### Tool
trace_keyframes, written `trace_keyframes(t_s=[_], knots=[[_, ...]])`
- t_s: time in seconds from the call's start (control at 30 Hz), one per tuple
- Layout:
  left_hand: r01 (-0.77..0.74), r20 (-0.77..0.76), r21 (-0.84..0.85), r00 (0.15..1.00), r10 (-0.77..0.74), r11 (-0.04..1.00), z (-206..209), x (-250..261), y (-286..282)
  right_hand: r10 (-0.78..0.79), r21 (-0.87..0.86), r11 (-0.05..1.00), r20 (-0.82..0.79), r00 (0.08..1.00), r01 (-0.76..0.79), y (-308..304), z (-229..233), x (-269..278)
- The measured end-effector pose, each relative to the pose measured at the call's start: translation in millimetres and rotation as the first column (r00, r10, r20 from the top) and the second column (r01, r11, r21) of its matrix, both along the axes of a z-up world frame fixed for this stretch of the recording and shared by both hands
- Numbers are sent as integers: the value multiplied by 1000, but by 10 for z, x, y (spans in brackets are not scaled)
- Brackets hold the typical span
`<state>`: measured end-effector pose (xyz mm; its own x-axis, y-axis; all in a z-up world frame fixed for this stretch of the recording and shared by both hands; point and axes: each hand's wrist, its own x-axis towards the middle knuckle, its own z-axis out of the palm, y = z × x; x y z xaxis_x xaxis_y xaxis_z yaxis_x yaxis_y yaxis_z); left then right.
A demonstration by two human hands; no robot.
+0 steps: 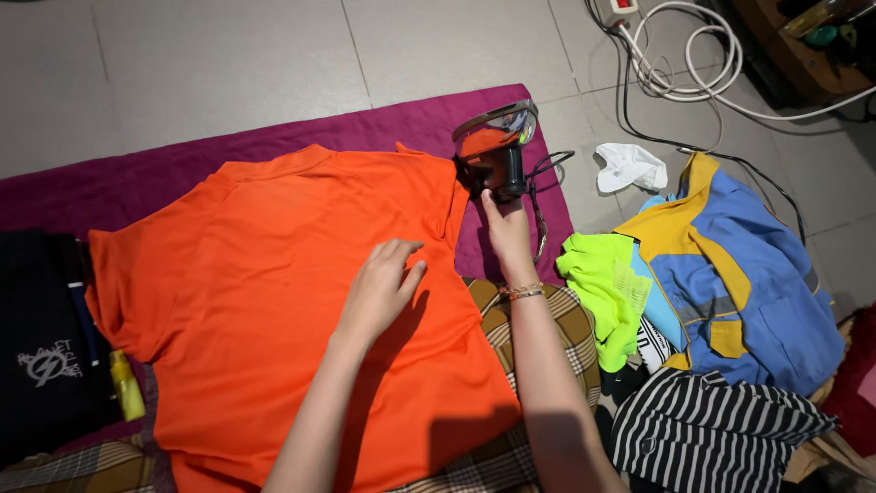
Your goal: The person irons an orange t-shirt laid on a purple mat. They smooth the fabric, spray it with a yellow bottle, and use a steam iron to press the body and sleeves. The person folds the shirt and places it on a stack of other folded clothes.
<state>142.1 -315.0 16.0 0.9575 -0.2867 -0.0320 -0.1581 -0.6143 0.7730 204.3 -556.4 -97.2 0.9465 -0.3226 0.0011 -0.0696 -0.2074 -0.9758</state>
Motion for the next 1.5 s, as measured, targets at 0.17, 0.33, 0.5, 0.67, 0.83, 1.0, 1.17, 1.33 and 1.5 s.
trace_keyframes(t_s=[0.17, 0.33, 0.5, 0.67, 0.83, 1.0, 1.17, 1.33, 1.5], knots=[[5, 55, 3, 998, -6, 1000, -107, 59, -12, -46, -63, 997, 135, 990, 54, -1, 45, -86], [9, 51, 38, 999, -11, 999, -124, 37, 5, -85, -52, 994, 200, 976, 97, 10, 303, -221], [-34, 75, 13, 997, 33, 999, -104, -93, 178, -28, -195, 979, 149, 988, 57, 118, 801, -386], [-184, 97, 54, 979, 178, 981, -190, -220, 456, 46, -260, 965, 79, 996, -24, 357, 1309, -423], [-328, 148, 54, 937, 317, 943, -418, -352, 758, 186, -368, 908, -71, 980, -199, 770, 1389, -425], [-379, 126, 215, 925, 360, 900, -889, -377, 999, 352, -548, 748, -152, 923, -375, 1166, 992, -433], [-385, 210, 332, 920, 331, 861, -1284, -326, 1054, 311, -582, 683, -315, 897, -441, 1440, 993, -481], [-399, 275, 457, 914, 300, 795, -1436, -282, 1111, 160, -629, 702, -317, 935, -333, 1521, 956, -266], [-401, 264, 469, 914, 309, 787, -1433, -287, 1099, 21, -718, 674, -214, 977, -171, 1597, 516, 228]])
